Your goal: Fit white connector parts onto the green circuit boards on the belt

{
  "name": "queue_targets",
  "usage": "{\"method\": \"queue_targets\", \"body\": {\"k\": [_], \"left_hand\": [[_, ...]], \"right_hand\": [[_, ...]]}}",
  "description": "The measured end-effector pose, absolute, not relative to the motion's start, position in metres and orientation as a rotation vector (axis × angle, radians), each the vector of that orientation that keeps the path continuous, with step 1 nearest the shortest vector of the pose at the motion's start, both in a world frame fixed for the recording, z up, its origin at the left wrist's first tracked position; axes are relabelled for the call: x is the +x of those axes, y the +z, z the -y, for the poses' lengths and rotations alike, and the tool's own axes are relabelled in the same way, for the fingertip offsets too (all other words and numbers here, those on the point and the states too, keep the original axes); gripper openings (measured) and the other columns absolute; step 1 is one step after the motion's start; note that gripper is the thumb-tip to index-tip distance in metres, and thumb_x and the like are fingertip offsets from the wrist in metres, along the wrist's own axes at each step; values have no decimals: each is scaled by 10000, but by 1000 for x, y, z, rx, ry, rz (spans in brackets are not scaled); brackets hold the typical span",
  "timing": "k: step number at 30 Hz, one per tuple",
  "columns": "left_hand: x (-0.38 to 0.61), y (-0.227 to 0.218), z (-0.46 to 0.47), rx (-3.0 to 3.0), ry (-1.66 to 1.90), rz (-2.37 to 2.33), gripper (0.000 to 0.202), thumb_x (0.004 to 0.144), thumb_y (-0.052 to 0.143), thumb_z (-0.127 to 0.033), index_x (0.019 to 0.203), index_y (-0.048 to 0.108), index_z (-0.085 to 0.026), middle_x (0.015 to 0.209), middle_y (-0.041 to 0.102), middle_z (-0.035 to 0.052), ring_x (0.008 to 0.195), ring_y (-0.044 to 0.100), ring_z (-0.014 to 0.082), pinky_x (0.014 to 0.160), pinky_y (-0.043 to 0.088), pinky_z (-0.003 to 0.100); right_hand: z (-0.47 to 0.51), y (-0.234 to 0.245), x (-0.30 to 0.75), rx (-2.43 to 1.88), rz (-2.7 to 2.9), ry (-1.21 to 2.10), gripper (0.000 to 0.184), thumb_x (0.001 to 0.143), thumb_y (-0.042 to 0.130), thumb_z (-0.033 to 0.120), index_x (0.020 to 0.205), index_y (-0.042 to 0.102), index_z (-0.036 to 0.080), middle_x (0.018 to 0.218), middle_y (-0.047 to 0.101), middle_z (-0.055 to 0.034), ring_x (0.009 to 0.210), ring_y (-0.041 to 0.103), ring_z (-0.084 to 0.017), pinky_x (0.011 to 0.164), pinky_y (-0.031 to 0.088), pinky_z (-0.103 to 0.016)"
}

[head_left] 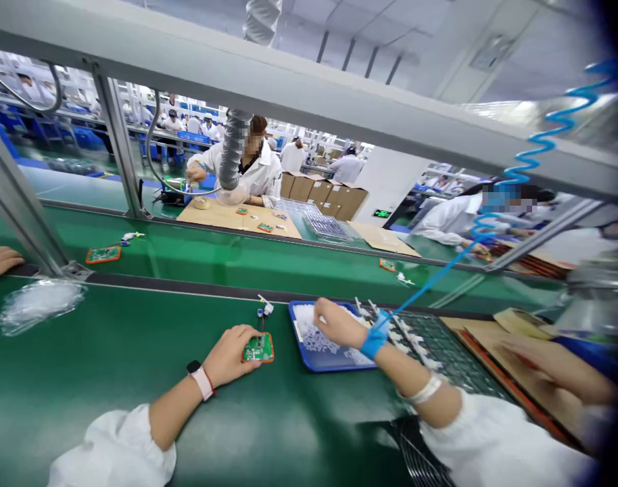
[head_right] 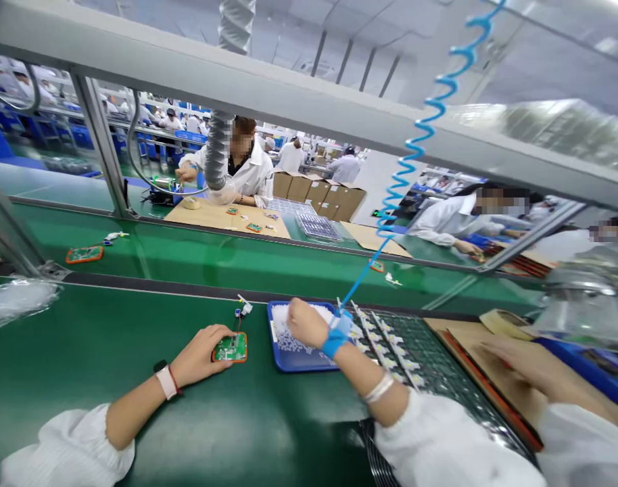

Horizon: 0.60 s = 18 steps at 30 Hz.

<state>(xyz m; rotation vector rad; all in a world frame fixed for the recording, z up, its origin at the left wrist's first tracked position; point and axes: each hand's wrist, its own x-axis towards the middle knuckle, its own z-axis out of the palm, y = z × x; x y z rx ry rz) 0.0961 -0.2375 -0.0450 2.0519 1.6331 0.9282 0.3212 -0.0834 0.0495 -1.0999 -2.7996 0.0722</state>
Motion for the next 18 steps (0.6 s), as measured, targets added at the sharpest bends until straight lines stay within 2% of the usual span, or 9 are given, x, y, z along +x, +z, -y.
{"method": "queue_targets", "body": {"k": [4,9,14,18], "left_hand": [[95,-48,236,1990,1019,-1599,432,735,684,-289,1129,526,-210,1160,583,85,1082,515,267,935,400,417],[91,-50,231,1752,1298,-1605,216,897,463,-299,1043,578,-189,1036,625,73,982,557,205,886,432,352],[93,-49,226,1668,1330,-1659,212,898,460,-294,862,637,-183,899,652,52,865,582,188,809,444,324],[97,-47,222,1677,1290,-1671,148,860,517,-244,839,652,-190,873,669,39,847,591,181,791,439,308]], "right_hand": [[104,53,251,-727,2739,365,169,767,445,62,680,519,186,833,549,-65,780,524,-157,757,440,-293],[127,13,205,-666,2419,722,165,785,455,85,661,467,193,875,517,-56,878,518,-173,841,434,-344],[143,-31,223,-659,2246,926,129,801,462,104,711,490,191,943,520,-67,953,519,-187,872,423,-360],[149,-43,245,-696,2195,992,138,835,456,151,707,489,191,952,508,-73,953,524,-189,873,423,-359]]}}
